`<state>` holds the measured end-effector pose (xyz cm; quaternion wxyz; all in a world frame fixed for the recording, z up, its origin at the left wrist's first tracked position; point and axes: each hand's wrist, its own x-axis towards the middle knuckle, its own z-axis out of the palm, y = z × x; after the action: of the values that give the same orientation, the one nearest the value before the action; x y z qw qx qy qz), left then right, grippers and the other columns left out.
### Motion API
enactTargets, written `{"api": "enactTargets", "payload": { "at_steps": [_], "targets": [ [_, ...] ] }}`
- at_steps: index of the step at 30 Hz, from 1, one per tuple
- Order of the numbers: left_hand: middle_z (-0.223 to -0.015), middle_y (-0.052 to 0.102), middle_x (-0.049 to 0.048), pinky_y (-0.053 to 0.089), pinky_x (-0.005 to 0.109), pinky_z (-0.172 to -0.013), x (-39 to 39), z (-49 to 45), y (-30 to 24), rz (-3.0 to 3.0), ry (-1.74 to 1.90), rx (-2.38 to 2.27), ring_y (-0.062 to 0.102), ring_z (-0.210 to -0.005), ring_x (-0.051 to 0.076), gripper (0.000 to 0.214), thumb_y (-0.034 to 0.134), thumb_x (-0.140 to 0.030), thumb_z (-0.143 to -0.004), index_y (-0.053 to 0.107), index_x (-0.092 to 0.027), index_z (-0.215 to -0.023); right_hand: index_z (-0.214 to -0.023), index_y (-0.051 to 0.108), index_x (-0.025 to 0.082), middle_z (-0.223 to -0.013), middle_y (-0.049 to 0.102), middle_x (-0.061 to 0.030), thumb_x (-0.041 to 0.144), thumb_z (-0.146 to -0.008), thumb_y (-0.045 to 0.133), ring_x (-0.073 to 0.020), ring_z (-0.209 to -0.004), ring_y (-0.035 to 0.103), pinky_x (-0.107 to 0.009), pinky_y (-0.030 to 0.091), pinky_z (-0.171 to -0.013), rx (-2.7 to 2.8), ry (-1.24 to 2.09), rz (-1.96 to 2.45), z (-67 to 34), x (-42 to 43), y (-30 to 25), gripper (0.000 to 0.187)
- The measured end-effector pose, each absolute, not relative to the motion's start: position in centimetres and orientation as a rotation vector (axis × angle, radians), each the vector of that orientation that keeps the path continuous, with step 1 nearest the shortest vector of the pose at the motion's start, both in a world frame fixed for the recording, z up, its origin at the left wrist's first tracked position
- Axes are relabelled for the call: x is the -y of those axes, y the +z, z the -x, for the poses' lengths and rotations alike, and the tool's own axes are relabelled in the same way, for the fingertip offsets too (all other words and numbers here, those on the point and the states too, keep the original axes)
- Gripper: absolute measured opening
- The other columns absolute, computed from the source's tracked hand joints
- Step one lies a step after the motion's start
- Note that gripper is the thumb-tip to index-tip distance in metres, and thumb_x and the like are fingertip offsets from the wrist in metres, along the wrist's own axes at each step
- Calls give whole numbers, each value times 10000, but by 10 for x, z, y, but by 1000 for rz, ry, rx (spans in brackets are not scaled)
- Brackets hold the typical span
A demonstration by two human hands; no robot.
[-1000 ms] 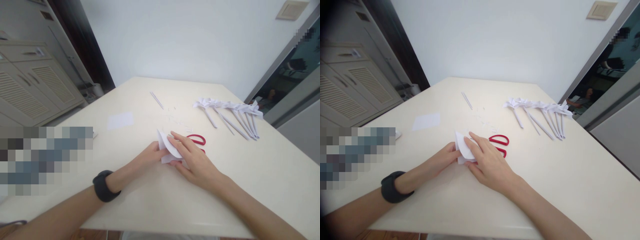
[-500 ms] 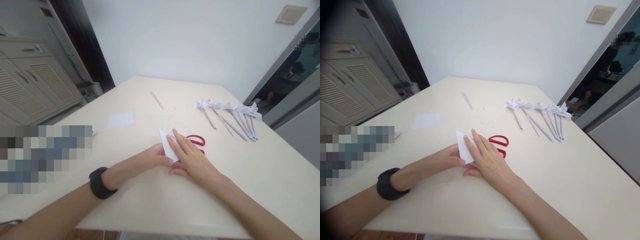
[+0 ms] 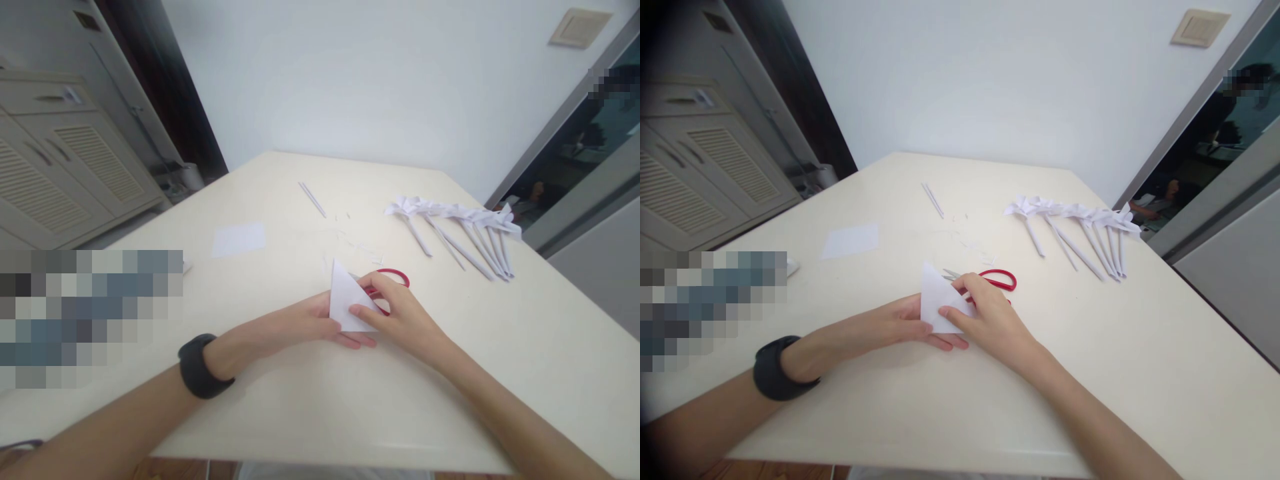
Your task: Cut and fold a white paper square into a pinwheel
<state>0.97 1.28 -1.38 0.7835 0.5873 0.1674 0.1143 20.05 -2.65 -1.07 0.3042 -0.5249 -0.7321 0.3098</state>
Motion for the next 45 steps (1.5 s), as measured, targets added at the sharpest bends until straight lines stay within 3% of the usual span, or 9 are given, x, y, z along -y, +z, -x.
{"api": "enactTargets", "payload": {
  "at_steps": [6,10,14,17,22,30,35,45],
  "targets": [
    [-1361,479,58,401,448,-996,-11,-12,-8,-1222,228,-335,574,-1126,247,483,466,-93,-877,394,-288,-1313,-875,576,192,-948,578,-36,318,-788,599,-174,-832,555,-303,452,-690,1904,928,1389,-201,22,-16,155],
    [-1380,456,90,418,420,-986,-10,-15,0,-1225,240,-440,588,-1105,242,570,643,-131,-779,408,-255,-1283,-848,589,175,-856,597,-27,307,-800,577,-172,-769,569,-294,439,-655,1834,1014,1399,-204,21,-14,140],
    [-1232,584,131,446,424,-944,-13,-16,-7,-1254,298,-547,622,-1044,247,571,706,-181,-726,438,-201,-1230,-875,613,179,-837,625,-27,318,-809,558,-178,-742,585,-282,429,-619,1764,1076,1377,-206,20,-11,163],
    [-1070,665,110,461,414,-915,-13,-14,-14,-1330,383,-645,647,-987,240,430,696,-203,-730,501,-178,-1112,-870,629,173,-814,635,-36,345,-800,565,-184,-724,581,-278,424,-600,1726,1069,1409,-208,18,-10,197],
    [-987,698,64,470,386,-888,-10,-13,-16,-1463,474,-760,667,-938,230,228,630,-260,-776,549,-192,-978,-844,631,167,-827,637,-40,352,-812,548,-177,-715,579,-274,420,-597,1678,1110,1400,-210,19,-8,205],
    [-960,718,40,454,333,-869,-3,-15,5,-1735,442,-847,652,-947,217,130,556,-262,-811,574,-196,-921,-890,606,175,-819,605,-22,359,-794,582,-167,-713,561,-261,411,-586,1668,1161,1411,-209,20,-11,208],
    [-853,718,10,473,304,-774,0,-15,10,-1889,443,-886,652,-870,215,134,517,-250,-820,592,-205,-921,-892,599,186,-791,574,-5,381,-765,619,-155,-685,533,-250,396,-557,1629,1150,1446,-209,19,-14,233],
    [-794,707,3,458,259,-684,-1,-14,6,-2001,453,-906,648,-854,216,130,500,-269,-837,604,-206,-883,-930,604,170,-873,643,-44,440,-766,610,-200,-758,592,-291,435,-612,1577,1224,1471,-210,21,-11,316]
  ]
}}
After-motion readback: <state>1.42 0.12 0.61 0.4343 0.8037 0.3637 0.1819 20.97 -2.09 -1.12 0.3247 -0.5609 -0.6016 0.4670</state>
